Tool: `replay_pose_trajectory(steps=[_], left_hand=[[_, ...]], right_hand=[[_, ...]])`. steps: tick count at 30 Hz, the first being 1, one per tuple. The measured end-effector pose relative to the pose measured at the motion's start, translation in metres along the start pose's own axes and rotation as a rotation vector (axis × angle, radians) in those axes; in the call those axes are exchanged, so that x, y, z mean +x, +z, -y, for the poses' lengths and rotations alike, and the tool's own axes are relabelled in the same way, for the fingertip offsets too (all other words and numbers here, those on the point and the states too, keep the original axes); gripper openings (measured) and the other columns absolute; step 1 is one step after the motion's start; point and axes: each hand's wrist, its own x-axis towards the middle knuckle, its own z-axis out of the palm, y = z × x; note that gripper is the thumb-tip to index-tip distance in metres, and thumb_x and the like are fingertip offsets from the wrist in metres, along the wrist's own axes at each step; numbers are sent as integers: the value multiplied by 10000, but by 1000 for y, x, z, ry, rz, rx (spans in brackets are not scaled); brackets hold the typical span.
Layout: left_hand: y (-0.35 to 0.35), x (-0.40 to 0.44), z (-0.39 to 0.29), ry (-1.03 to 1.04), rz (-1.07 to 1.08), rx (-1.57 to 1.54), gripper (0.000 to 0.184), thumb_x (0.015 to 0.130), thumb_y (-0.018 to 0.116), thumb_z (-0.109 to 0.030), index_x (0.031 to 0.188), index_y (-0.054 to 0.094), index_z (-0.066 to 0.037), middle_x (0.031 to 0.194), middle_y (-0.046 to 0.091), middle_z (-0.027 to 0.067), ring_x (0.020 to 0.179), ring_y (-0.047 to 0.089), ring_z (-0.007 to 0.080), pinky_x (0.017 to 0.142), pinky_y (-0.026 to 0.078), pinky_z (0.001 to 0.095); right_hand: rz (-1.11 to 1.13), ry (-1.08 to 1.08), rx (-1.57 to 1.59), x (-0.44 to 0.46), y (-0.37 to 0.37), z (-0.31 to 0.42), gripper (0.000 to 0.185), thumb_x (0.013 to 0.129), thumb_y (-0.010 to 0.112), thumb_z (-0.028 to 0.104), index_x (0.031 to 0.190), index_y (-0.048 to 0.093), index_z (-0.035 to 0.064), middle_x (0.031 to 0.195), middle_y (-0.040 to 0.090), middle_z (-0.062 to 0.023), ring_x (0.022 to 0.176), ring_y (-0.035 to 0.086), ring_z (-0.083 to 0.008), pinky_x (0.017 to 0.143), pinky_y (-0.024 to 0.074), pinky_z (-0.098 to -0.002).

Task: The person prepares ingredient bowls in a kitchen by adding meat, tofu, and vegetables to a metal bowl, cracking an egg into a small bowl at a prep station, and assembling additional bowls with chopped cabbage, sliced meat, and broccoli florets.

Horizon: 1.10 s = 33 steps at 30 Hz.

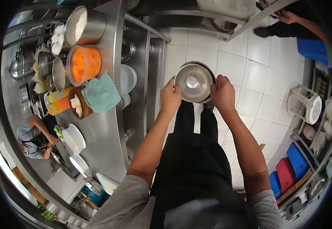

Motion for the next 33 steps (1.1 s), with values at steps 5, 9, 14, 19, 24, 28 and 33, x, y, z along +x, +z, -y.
replay_pose_trajectory(steps=[5,9,14,19,24,28,33], left_hand=[[-29,-2,12,-131,-93,-170,253,964,510,-74,1164,648,-3,781,657,69,627,637,134,554,507,296],[-65,-6,76,-248,-267,-444,157,960,528,-45,1063,646,-39,751,612,6,537,519,77,474,425,263],[-95,-26,115,-430,-401,-632,125,950,524,-17,1015,624,-53,765,630,4,525,485,57,458,351,245],[-94,-43,150,-496,-402,-642,94,937,566,-51,1006,627,-70,748,616,-8,500,475,56,452,380,233],[-94,-44,146,-493,-351,-640,85,931,563,-32,999,610,-48,686,527,-28,513,463,46,452,414,240],[-92,-47,152,-493,-293,-663,88,940,555,-32,1010,608,-37,712,550,-21,528,479,39,463,445,234],[-94,-55,161,-512,-211,-633,112,963,547,-51,1058,608,-53,890,654,1,602,526,29,493,427,215]], right_hand=[[1,-4,-33,26,50,9,221,816,600,39,1018,513,19,899,658,-247,770,670,-454,668,544,-540],[101,45,-137,66,84,7,251,827,575,48,1068,505,34,833,686,-231,757,682,-442,680,550,-539],[83,-59,-102,108,120,17,250,853,547,76,1078,555,-33,817,694,-271,770,698,-433,728,567,-518],[341,149,243,138,133,60,304,879,509,92,1122,593,-70,842,685,-325,610,702,-391,753,590,-473],[144,-178,58,160,172,95,279,876,538,100,1102,565,-63,892,688,-323,810,708,-444,796,574,-514],[200,-270,93,189,208,170,399,815,633,128,1133,510,-80,938,696,-302,910,694,-458,842,564,-510],[339,-710,-626,235,294,246,349,980,532,232,1255,668,66,1283,669,-173,1113,686,-331,935,561,-385]])
